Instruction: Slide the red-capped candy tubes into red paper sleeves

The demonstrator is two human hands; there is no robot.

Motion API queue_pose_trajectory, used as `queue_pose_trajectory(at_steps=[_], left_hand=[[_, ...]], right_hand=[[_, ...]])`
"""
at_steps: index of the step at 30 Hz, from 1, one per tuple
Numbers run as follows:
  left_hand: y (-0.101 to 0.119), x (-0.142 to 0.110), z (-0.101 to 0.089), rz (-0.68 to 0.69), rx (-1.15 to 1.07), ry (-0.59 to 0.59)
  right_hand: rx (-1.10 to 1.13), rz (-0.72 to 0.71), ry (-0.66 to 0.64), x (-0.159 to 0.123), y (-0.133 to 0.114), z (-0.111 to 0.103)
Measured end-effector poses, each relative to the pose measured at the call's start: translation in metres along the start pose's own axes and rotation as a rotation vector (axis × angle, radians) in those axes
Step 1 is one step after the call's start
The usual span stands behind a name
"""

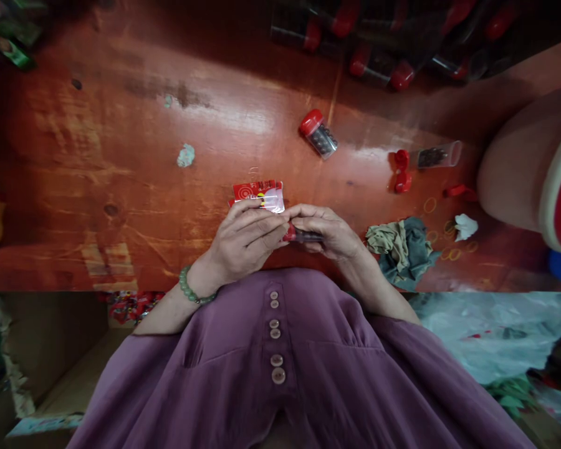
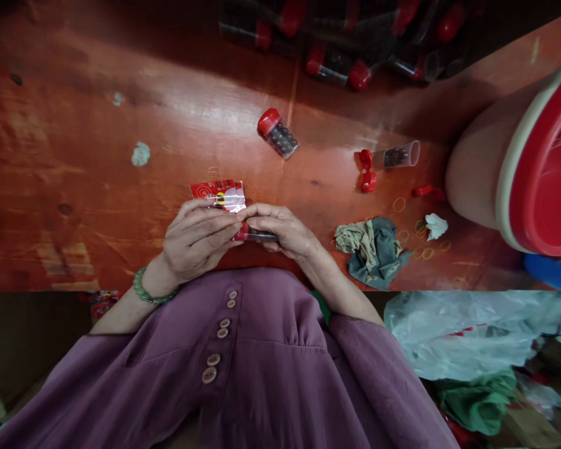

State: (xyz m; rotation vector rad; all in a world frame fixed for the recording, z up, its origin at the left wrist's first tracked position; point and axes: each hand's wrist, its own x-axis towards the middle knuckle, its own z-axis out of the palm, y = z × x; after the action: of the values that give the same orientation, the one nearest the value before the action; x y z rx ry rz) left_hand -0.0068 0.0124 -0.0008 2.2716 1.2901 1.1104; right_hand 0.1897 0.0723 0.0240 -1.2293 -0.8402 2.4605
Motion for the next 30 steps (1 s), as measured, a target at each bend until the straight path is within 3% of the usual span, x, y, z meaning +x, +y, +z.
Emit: queue_pose_trajectory(at_steps=[3, 6, 9, 12, 14, 19, 24, 26, 28, 30], left_hand=[[-0.001, 0.002, -0.008, -0.072, -0.070, -0.012], [0.003, 0.006, -0.015, -0.289, -0.249, 0.170], [0.017, 0.011, -0.018, -0.671, -0.742, 0.355], [0.032, 0.017, -0.019, -1.028, -1.289, 0.356], [0.038, 0.021, -0.018, -1.140, -1.484, 0.366], [0.035, 0.027, -0.013, -1.222, -1.489, 0.494], [0.026, 0.027, -0.007, -1.216, -1.395, 0.561], [0.023, 0.025, -0.004, -1.211, -1.337, 0.593], [0.021, 0.022, -0.002, -1.195, -1.263, 0.600], [0.020, 0.019, -0.001, -1.153, -1.193, 0.581]], right_hand=[[-0.053, -0.095, 0.048, -0.003, 0.000, 0.008], [-0.260, -0.341, 0.179, -0.008, -0.001, 0.019], [-0.558, -0.630, 0.276, -0.009, -0.001, 0.029], [-0.784, -0.859, 0.298, -0.004, 0.001, 0.033], [-0.859, -0.966, 0.300, 0.002, 0.004, 0.034], [-0.936, -1.078, 0.292, 0.013, 0.009, 0.036], [-0.733, -0.744, 0.195, 0.008, 0.010, 0.035], [-0.680, -0.683, 0.168, 0.005, 0.009, 0.033], [-0.688, -0.712, 0.196, 0.005, 0.009, 0.030], [-0.767, -0.830, 0.227, 0.006, 0.008, 0.029]])
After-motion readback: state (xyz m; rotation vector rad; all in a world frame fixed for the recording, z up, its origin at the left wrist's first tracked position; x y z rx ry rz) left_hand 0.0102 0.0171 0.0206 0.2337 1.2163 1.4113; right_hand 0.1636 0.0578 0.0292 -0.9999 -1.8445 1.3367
